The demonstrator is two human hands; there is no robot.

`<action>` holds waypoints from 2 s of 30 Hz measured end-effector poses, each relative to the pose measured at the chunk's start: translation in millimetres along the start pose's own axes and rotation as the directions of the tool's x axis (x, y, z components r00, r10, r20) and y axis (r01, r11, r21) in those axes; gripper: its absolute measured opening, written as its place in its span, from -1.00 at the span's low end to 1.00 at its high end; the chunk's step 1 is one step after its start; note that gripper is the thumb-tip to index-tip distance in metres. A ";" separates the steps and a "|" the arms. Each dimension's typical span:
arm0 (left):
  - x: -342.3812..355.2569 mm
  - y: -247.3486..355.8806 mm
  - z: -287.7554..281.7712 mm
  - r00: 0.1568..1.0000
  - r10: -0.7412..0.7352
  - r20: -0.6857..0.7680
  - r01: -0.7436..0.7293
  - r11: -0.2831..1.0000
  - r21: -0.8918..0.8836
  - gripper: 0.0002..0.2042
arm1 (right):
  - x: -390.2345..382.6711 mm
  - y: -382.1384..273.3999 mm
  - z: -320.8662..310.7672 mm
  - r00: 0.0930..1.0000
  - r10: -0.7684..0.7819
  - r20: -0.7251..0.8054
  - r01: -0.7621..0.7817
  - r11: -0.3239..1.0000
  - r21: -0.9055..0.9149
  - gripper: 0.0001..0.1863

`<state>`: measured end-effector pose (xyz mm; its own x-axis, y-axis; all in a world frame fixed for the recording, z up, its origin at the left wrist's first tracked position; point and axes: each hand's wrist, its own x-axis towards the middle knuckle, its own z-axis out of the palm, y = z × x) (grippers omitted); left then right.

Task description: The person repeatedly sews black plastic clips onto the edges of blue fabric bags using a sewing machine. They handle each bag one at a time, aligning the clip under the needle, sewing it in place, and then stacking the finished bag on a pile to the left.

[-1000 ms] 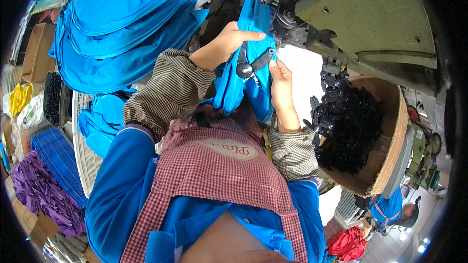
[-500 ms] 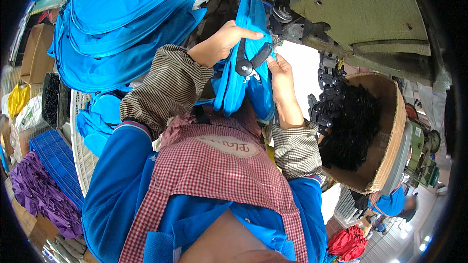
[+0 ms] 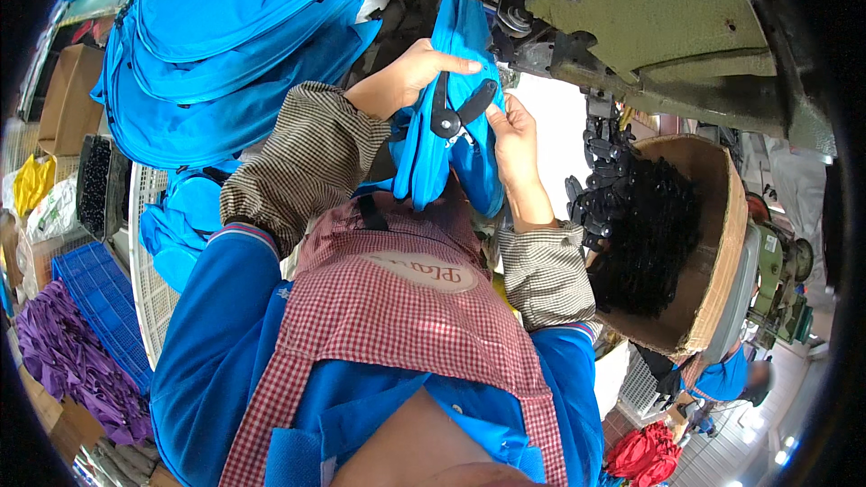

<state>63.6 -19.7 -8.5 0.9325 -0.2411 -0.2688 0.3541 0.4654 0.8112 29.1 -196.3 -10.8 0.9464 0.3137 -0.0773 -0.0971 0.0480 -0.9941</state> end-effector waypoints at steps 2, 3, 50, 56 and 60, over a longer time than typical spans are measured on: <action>5.5 -5.7 -4.7 1.000 -0.008 -0.002 0.008 0.999 0.034 -0.74 | -2.4 1.3 3.1 0.998 0.054 -0.020 -0.053 0.997 0.053 -0.80; 1.1 -4.2 -1.5 0.999 -0.023 -0.026 0.024 0.997 0.069 -0.75 | -2.5 -0.2 4.2 0.992 0.128 -0.012 -0.126 0.987 0.103 -0.79; -158.5 11.6 -97.0 0.966 0.014 -0.258 0.132 0.833 0.538 -0.51 | 114.8 92.6 -79.5 0.978 -0.160 0.135 0.166 0.201 -0.965 -0.84; -388.7 147.6 -62.2 0.909 0.357 -0.214 0.025 0.466 0.884 -0.69 | 149.8 131.0 -127.3 0.862 -0.347 0.368 0.466 0.259 -0.846 -0.86; -401.8 94.4 -8.5 0.813 0.534 -0.231 0.228 0.074 0.971 -0.70 | 133.4 117.3 -112.0 0.870 -0.344 0.352 0.462 0.324 -0.825 -0.87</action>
<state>-277.1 128.4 171.7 0.9638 0.2494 0.0943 0.1701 -0.8475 0.5028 178.5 -255.0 -146.1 0.7487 0.5902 0.3019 0.6602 -0.6222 -0.4208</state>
